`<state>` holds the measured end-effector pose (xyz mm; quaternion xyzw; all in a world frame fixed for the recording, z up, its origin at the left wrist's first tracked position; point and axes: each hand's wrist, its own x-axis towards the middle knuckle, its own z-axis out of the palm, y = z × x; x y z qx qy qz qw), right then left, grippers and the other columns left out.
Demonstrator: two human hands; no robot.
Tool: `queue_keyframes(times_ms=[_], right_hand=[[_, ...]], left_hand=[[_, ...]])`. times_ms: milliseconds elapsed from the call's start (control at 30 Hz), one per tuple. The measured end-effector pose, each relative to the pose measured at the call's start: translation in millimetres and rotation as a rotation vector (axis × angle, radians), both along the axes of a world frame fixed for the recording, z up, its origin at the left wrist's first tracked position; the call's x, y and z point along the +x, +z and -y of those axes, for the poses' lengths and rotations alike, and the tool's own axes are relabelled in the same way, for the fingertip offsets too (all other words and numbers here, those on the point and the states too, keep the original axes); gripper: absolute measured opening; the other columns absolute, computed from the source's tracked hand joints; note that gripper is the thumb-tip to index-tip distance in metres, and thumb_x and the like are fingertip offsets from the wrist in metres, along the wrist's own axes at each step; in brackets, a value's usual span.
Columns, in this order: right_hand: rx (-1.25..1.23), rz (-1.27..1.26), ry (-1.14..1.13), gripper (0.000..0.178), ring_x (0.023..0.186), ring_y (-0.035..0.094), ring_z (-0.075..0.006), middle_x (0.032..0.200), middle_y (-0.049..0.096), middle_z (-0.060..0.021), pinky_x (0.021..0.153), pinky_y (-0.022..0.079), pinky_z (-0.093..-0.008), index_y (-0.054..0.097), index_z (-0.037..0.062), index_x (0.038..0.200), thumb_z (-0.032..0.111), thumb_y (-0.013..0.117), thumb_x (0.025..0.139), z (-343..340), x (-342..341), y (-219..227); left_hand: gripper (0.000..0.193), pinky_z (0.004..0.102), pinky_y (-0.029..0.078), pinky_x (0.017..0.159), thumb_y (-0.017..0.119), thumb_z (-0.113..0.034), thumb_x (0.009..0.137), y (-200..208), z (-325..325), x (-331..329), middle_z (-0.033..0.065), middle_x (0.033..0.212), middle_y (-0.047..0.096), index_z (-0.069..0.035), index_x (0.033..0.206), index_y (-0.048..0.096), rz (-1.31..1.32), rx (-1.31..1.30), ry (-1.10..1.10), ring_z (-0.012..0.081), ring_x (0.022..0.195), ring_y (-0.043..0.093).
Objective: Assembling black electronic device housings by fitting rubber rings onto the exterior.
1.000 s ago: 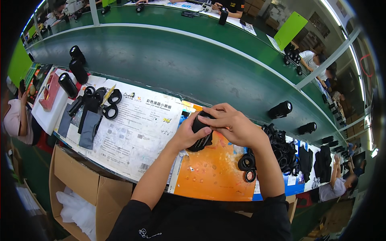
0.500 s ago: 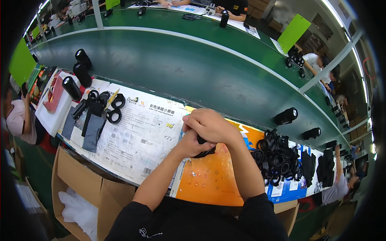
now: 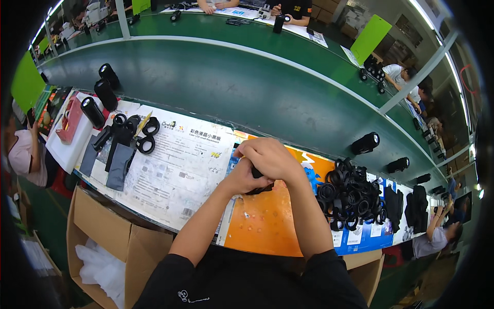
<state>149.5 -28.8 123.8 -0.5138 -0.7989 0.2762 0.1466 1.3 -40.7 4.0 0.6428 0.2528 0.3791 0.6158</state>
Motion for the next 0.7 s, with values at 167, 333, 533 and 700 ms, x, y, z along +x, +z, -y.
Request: queue_keyframes(times_ms=[167, 333, 533, 700], right_hand=[[0.238, -0.744, -0.385, 0.037, 0.114, 0.068, -0.0184, 0.12, 0.078, -0.0102, 0.106, 0.052, -0.0324, 0.077, -0.0014, 0.125, 0.023, 0.05, 0.119, 13, 1, -18], [0.124, -0.778, -0.548, 0.044, 0.139, 0.061, -0.0236, 0.148, 0.067, -0.0138, 0.121, 0.044, -0.0354, 0.061, -0.0015, 0.15, 0.03, 0.048, 0.122, 47, 13, -101], [-0.082, -1.009, -0.496, 0.053, 0.141, 0.06, -0.0243, 0.155, 0.061, -0.0155, 0.121, 0.046, -0.0363, 0.047, 0.0006, 0.163, 0.035, 0.046, 0.123, 68, -21, -125], [-0.348, -1.396, -0.678, 0.046, 0.106, 0.075, -0.0261, 0.132, 0.069, -0.0106, 0.084, 0.065, -0.0431, 0.049, 0.0072, 0.152, 0.039, 0.057, 0.119, 60, -25, -125]], left_hand=[[0.092, 0.0347, 0.056, 0.103, 0.089, -0.062, 0.09, -3, -2, -1, 0.0086, 0.13, 0.069, -0.004, 0.152, 0.055, 0.211, -0.137, 0.084, 0.0191, 0.116, 0.068], [0.062, 0.0387, 0.068, 0.082, 0.056, -0.064, 0.113, -11, -19, -6, 0.0126, 0.116, 0.073, -0.008, 0.141, 0.057, 0.607, -0.474, 0.119, 0.0244, 0.094, 0.079], [0.077, 0.0404, 0.064, 0.096, 0.032, -0.069, 0.117, 4, -25, -10, 0.015, 0.11, 0.077, -0.002, 0.128, 0.068, 0.788, -0.597, 0.209, 0.025, 0.102, 0.077], [0.075, 0.0408, 0.058, 0.107, 0.033, -0.065, 0.119, 6, -24, -14, 0.014, 0.13, 0.074, -0.001, 0.147, 0.06, 0.76, -0.588, 0.188, 0.0251, 0.116, 0.073]])
